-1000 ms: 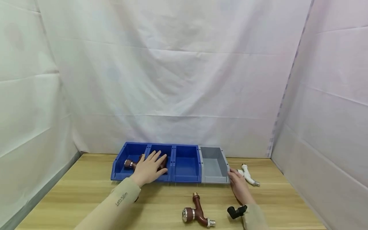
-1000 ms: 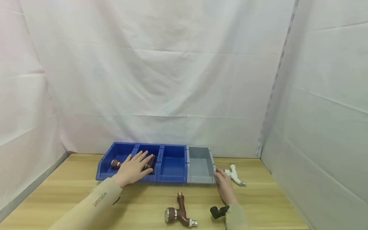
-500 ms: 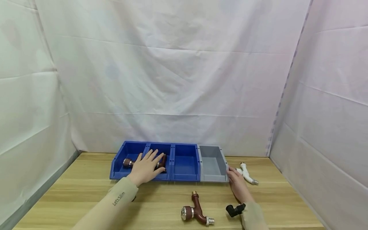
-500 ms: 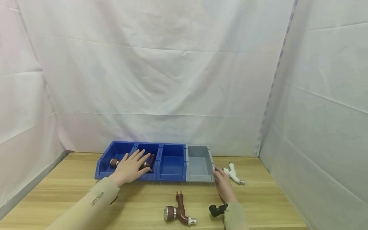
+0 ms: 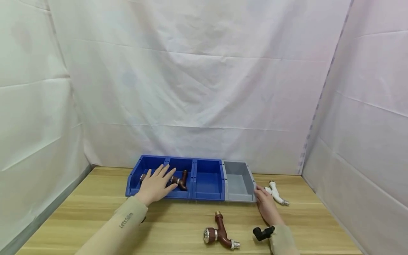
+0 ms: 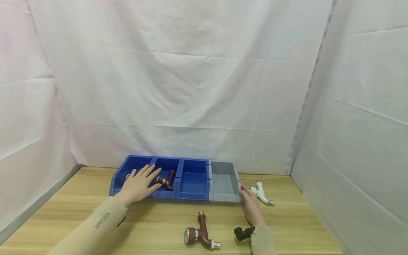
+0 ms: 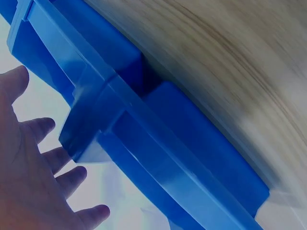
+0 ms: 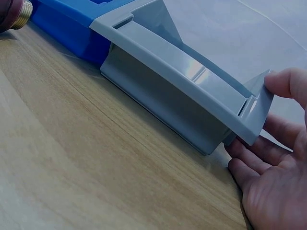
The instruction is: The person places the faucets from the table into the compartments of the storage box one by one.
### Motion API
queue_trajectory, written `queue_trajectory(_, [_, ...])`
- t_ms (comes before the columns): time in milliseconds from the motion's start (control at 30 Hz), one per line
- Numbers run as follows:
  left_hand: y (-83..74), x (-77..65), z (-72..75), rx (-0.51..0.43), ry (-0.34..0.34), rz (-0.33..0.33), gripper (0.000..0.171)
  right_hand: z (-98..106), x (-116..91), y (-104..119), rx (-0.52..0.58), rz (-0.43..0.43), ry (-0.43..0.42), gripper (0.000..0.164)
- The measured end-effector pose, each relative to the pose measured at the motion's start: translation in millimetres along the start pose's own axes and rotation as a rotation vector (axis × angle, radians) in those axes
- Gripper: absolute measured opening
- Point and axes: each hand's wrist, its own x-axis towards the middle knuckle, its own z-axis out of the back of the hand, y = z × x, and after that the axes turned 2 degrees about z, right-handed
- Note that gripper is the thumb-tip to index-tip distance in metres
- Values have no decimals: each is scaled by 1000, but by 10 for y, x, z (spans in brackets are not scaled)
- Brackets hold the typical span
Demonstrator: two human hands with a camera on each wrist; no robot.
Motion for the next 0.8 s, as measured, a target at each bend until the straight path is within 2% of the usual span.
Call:
queue_trajectory(400, [277,-159,89,-11,-35,38,66,35,36,-7,2,-3,1,53])
queue_trajectory(667, [613,-230,174,-93,-47,140,70,37,44,-18,3,6,-1,55])
queue_trajectory(800, [749,-287,198,-132,-42,170,72,57,43,-13,-15,11,-1,55])
